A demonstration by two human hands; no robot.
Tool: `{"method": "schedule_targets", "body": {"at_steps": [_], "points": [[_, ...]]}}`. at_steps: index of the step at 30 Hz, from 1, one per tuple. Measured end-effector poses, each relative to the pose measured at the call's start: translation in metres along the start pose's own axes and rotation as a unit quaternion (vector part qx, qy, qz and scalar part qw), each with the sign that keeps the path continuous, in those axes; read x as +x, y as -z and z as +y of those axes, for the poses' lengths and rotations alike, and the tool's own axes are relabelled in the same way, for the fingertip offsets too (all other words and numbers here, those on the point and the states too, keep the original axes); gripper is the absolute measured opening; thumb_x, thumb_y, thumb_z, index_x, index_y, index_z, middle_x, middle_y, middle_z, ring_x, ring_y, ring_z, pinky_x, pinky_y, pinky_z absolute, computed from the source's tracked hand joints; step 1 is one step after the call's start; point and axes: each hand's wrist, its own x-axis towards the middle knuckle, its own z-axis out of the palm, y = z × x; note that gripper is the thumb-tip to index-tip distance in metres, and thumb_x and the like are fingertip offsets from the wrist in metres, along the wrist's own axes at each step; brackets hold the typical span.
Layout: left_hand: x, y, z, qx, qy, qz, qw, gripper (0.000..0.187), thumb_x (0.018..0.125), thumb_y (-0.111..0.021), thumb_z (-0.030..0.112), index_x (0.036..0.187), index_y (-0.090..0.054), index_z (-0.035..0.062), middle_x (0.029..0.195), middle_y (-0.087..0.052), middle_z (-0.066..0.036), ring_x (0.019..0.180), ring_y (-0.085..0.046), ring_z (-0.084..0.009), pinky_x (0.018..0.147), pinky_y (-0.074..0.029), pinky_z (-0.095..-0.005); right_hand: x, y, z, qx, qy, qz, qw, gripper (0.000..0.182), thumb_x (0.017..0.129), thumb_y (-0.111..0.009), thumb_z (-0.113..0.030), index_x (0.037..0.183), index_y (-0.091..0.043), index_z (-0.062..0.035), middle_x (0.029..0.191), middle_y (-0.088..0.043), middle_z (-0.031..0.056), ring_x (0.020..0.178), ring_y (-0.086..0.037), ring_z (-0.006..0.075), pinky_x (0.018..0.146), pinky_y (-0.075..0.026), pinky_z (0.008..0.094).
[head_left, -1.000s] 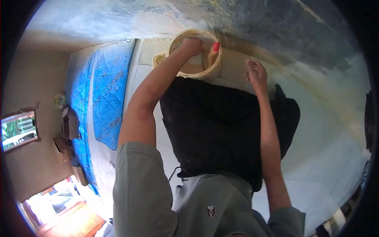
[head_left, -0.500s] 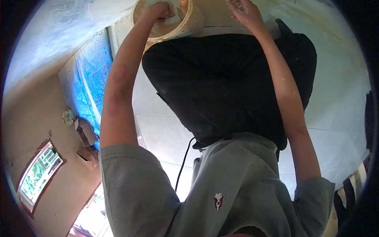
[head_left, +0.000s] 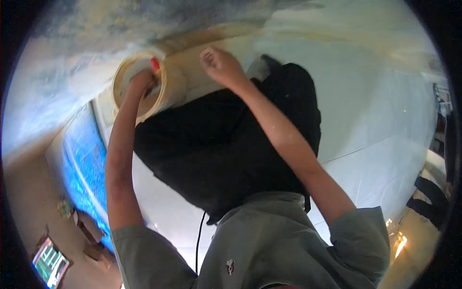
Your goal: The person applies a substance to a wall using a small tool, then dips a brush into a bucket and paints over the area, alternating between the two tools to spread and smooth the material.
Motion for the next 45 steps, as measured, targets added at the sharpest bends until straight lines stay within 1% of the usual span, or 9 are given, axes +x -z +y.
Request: {"method": "schedule_targets", "body": {"at_steps": [3,8,10,12,24,29,32,37,45], "points": [[-0.012,0.006,0.005,-0.012,0.029,-0.059,0.998,0.017,0.068,-0.063,0.015,0.076,-0.066,0.0000,0.078,-0.066,-0.019,0.075,-0.066,-0.0306,0.067,-0.051,-0.0397,-0.003,0.007,-0.003,-0.013,0.020,0.017,1.000,0.015,0.082,-0.057,-0.015,0.092,-0.056,-0.0047,0.082,-0.064,0.0124,0.078,-0.063,0.0270,0.071,-0.049,0.0382],[-0.002,-0.035,-0.018,0.030,-0.047,0.277,0.959,0.016,0.067,-0.063,0.012,0.077,-0.066,-0.0001,0.073,-0.066,-0.018,0.068,-0.065,-0.0318,0.062,-0.051,-0.0410,-0.004,0.008,-0.003,-0.034,0.046,0.020,0.998,0.016,0.085,-0.056,-0.017,0.096,-0.055,-0.0050,0.083,-0.064,0.0124,0.080,-0.063,0.0274,0.071,-0.049,0.0374],[-0.021,0.006,0.005,-0.050,0.015,0.007,0.999,0.017,0.068,-0.063,0.014,0.078,-0.067,0.0003,0.079,-0.066,-0.019,0.075,-0.065,-0.0323,0.067,-0.051,-0.0423,-0.005,0.010,-0.004,-0.008,0.057,0.013,0.998,0.017,0.082,-0.058,-0.016,0.091,-0.050,-0.0037,0.081,-0.061,0.0146,0.075,-0.061,0.0313,0.067,-0.048,0.0421],[-0.012,-0.011,-0.002,-0.031,0.062,0.005,0.998,0.018,0.069,-0.062,0.015,0.078,-0.068,0.0004,0.082,-0.066,-0.018,0.075,-0.065,-0.0318,0.068,-0.052,-0.0420,-0.006,0.013,-0.005,-0.020,0.074,0.021,0.997,0.018,0.083,-0.057,-0.017,0.091,-0.050,-0.0028,0.080,-0.061,0.0155,0.075,-0.060,0.0329,0.067,-0.048,0.0433],[-0.141,0.056,0.055,-0.100,0.115,0.423,0.893,0.016,0.075,-0.059,0.014,0.085,-0.060,0.0019,0.077,-0.062,-0.021,0.075,-0.061,-0.0377,0.067,-0.048,-0.0474,-0.009,0.013,0.001,-0.055,0.072,-0.035,0.995,0.024,0.086,-0.056,-0.017,0.105,-0.053,-0.0030,0.085,-0.063,0.0123,0.077,-0.062,0.0249,0.070,-0.050,0.0367],[-0.118,0.063,0.106,-0.455,-0.053,0.378,0.805,0.023,0.078,-0.060,0.016,0.090,-0.058,-0.0039,0.074,-0.062,-0.022,0.072,-0.063,-0.0331,0.062,-0.049,-0.0425,-0.007,0.018,-0.010,-0.059,0.033,-0.083,0.994,0.025,0.086,-0.058,-0.018,0.106,-0.054,-0.0030,0.089,-0.062,0.0134,0.078,-0.062,0.0244,0.070,-0.049,0.0365],[-0.080,0.053,0.142,-0.592,-0.143,0.306,0.732,0.027,0.080,-0.064,0.019,0.091,-0.057,-0.0046,0.069,-0.061,-0.017,0.066,-0.064,-0.0214,0.056,-0.049,-0.0362,-0.005,0.006,0.007,0.151,0.008,-0.077,0.986,0.029,0.085,-0.060,-0.019,0.108,-0.054,-0.0032,0.095,-0.062,0.0140,0.082,-0.061,0.0252,0.071,-0.049,0.0361],[-0.024,-0.006,0.173,-0.598,-0.137,0.393,0.685,0.027,0.081,-0.067,0.021,0.088,-0.057,-0.0029,0.070,-0.061,-0.012,0.053,-0.059,-0.0160,0.049,-0.048,-0.0297,0.003,0.002,0.028,0.042,-0.074,-0.017,0.996,0.019,0.091,-0.047,-0.016,0.101,-0.055,-0.0017,0.073,-0.060,0.0091,0.058,-0.059,0.0148,0.050,-0.047,0.0291],[-0.008,-0.013,0.168,-0.738,-0.141,0.312,0.582,0.032,0.086,-0.062,0.030,0.081,-0.060,-0.0017,0.060,-0.058,-0.006,0.053,-0.058,-0.0120,0.046,-0.044,-0.0280,0.002,0.002,0.023,0.045,0.034,-0.003,0.998,0.018,0.081,-0.055,-0.009,0.098,-0.057,-0.0024,0.074,-0.060,0.0088,0.061,-0.059,0.0148,0.054,-0.047,0.0295]]}}
